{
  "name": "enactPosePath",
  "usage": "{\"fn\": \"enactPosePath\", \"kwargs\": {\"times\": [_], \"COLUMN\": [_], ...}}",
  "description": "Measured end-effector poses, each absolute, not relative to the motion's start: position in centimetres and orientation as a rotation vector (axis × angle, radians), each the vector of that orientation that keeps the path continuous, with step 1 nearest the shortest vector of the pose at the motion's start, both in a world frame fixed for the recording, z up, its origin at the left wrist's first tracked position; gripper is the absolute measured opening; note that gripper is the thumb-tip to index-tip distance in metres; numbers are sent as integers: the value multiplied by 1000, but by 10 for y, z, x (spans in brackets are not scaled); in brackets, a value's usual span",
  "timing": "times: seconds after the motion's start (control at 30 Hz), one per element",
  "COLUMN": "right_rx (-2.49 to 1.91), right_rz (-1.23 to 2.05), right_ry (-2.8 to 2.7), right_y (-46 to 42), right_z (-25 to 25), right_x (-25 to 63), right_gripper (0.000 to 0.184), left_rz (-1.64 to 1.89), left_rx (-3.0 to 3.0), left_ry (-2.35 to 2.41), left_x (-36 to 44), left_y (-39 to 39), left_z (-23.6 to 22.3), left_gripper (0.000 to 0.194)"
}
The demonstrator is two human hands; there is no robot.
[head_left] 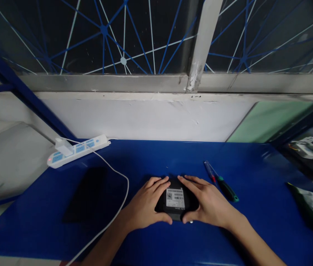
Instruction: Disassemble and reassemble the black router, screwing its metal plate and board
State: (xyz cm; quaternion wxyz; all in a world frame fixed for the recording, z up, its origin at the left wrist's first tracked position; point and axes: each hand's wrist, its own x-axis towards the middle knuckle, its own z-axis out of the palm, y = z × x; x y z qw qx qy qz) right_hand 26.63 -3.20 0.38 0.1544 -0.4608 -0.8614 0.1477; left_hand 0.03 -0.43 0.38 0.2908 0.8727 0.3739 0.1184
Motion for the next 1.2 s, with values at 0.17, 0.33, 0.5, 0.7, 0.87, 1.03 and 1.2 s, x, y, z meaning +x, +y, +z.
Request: {"fn": "enactPosePath", "kwargs": {"times": [0.17,0.33,0.5,0.7,0.87,1.03,1.2], "right_rx": [-1301,-1278,-1259,-1852,-2100,-2083,-1748], "right_rz": [414,387,261,-394,-542,-502,-311], "right_ry": [-2499,-2510,-2438,-1963,-2011,-1971,-1766], "right_y": [-31,-31,-24,-4,0,3,7], "right_z": [5,6,4,-10,-21,-26,-21], "right_x": [265,263,270,302,313,307,305], "right_gripper": [116,114,101,44,31,19,38], "left_rz": [253,219,215,186,214,218,246], "left_rx": [2385,2434,2413,2376,2384,2426,2450], "left_ry": [1030,1026,1031,1038,1007,1048,1076], "left_x": [2,3,2,-2,-9,-16,-18], "left_y": [-5,-5,-4,-7,-15,-30,-35], "left_z": [4,3,4,5,5,-3,-10], "left_gripper": [102,100,98,96,93,89,88]}}
